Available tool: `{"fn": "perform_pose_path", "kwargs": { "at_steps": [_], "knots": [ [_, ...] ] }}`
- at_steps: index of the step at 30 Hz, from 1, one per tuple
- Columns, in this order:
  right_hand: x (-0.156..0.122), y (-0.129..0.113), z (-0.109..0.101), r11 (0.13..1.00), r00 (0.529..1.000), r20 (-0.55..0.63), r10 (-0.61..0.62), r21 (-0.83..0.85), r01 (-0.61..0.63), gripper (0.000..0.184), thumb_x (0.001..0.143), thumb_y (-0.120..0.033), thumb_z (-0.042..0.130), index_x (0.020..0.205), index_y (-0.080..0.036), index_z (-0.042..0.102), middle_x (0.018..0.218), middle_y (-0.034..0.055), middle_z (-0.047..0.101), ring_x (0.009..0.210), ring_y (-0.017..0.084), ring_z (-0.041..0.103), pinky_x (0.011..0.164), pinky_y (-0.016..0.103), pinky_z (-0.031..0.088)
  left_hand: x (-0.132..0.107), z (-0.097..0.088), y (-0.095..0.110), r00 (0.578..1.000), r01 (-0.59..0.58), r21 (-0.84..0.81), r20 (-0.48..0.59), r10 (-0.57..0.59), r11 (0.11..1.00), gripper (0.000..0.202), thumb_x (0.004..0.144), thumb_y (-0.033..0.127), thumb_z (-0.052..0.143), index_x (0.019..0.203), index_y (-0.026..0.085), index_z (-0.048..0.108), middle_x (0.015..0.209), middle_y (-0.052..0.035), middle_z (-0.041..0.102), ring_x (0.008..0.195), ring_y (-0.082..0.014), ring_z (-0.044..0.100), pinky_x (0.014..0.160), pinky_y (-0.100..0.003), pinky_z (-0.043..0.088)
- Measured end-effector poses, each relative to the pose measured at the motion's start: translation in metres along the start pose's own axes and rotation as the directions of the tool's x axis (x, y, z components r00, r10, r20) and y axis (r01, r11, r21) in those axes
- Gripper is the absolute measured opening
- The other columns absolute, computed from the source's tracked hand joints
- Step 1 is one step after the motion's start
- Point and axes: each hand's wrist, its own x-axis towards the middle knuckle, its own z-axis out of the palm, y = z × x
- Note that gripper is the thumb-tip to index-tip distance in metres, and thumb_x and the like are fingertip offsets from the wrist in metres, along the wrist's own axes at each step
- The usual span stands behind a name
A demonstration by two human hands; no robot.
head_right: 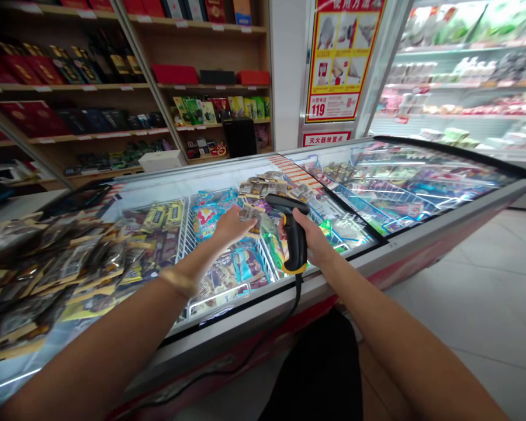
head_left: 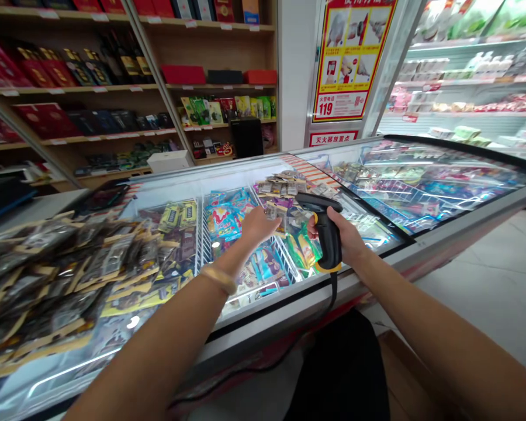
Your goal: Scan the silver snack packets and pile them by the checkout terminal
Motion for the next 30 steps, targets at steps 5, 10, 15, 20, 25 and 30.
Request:
{"fn": "perform_pose_path", "kwargs": {
  "at_steps": [5,10,15,20,25,30],
  "knots": [
    [-0.004,0.012,0.031,0.989,0.993,0.075,0.091,0.109,-0.099,0.041,0.072,-0.058,0.062,0.069,-0.017,0.062,0.062,0.0021,0.053,0.059,0.014,0.050,0.059,0.027,0.043,-0.047,-0.039,-0.038,0.998,-0.026,-0.196,0.051,0.036,0.980,0.025,0.074,0.036,0.062,0.090,0.021,0.049,0.086,-0.0064,0.066,0.073,-0.0225,0.062,0.062,-0.031,0.042],
    [-0.010,0.029,0.062,0.988,0.977,0.192,0.088,0.110,-0.110,0.044,0.077,-0.058,0.057,0.069,-0.015,0.063,0.063,0.0031,0.054,0.062,0.014,0.053,0.063,0.028,0.043,-0.075,-0.058,-0.059,0.998,-0.044,-0.193,0.035,0.052,0.980,0.022,0.076,0.035,0.060,0.088,0.022,0.047,0.084,-0.0022,0.065,0.073,-0.0209,0.062,0.063,-0.031,0.040],
    [-0.017,0.033,0.062,0.995,0.962,0.254,0.097,-0.006,-0.098,0.046,0.077,-0.059,0.057,0.071,-0.014,0.064,0.065,0.0046,0.055,0.063,0.015,0.053,0.060,0.028,0.041,-0.082,-0.057,-0.060,0.998,-0.053,-0.152,0.024,0.058,0.987,0.021,0.079,0.035,0.056,0.092,0.021,0.045,0.087,-0.0015,0.064,0.078,-0.0204,0.062,0.065,-0.030,0.041],
    [-0.020,0.030,0.065,0.996,0.964,0.252,0.087,-0.039,-0.080,0.045,0.073,-0.060,0.060,0.069,-0.015,0.063,0.064,0.0041,0.054,0.061,0.016,0.052,0.063,0.030,0.042,-0.079,-0.053,-0.063,0.996,-0.077,-0.193,0.028,0.084,0.978,0.024,0.079,0.037,0.056,0.093,0.021,0.045,0.089,-0.0022,0.062,0.080,-0.0208,0.062,0.067,-0.031,0.042],
    [-0.019,0.031,0.065,0.994,0.963,0.253,0.092,-0.080,-0.074,0.045,0.074,-0.061,0.060,0.068,-0.016,0.062,0.065,0.0037,0.055,0.063,0.015,0.051,0.063,0.029,0.042,-0.080,-0.052,-0.063,0.996,-0.085,-0.183,0.024,0.091,0.979,0.025,0.078,0.036,0.056,0.093,0.021,0.045,0.085,-0.0018,0.061,0.078,-0.0206,0.061,0.066,-0.031,0.041],
    [-0.018,0.033,0.063,0.993,0.965,0.243,0.095,-0.092,-0.075,0.046,0.077,-0.061,0.057,0.068,-0.016,0.062,0.066,0.0037,0.055,0.064,0.015,0.052,0.063,0.029,0.043,-0.080,-0.053,-0.062,0.994,-0.106,-0.171,0.005,0.108,0.980,0.022,0.078,0.036,0.057,0.090,0.021,0.046,0.083,-0.0008,0.060,0.075,-0.0195,0.060,0.063,-0.030,0.040]
  ]
}}
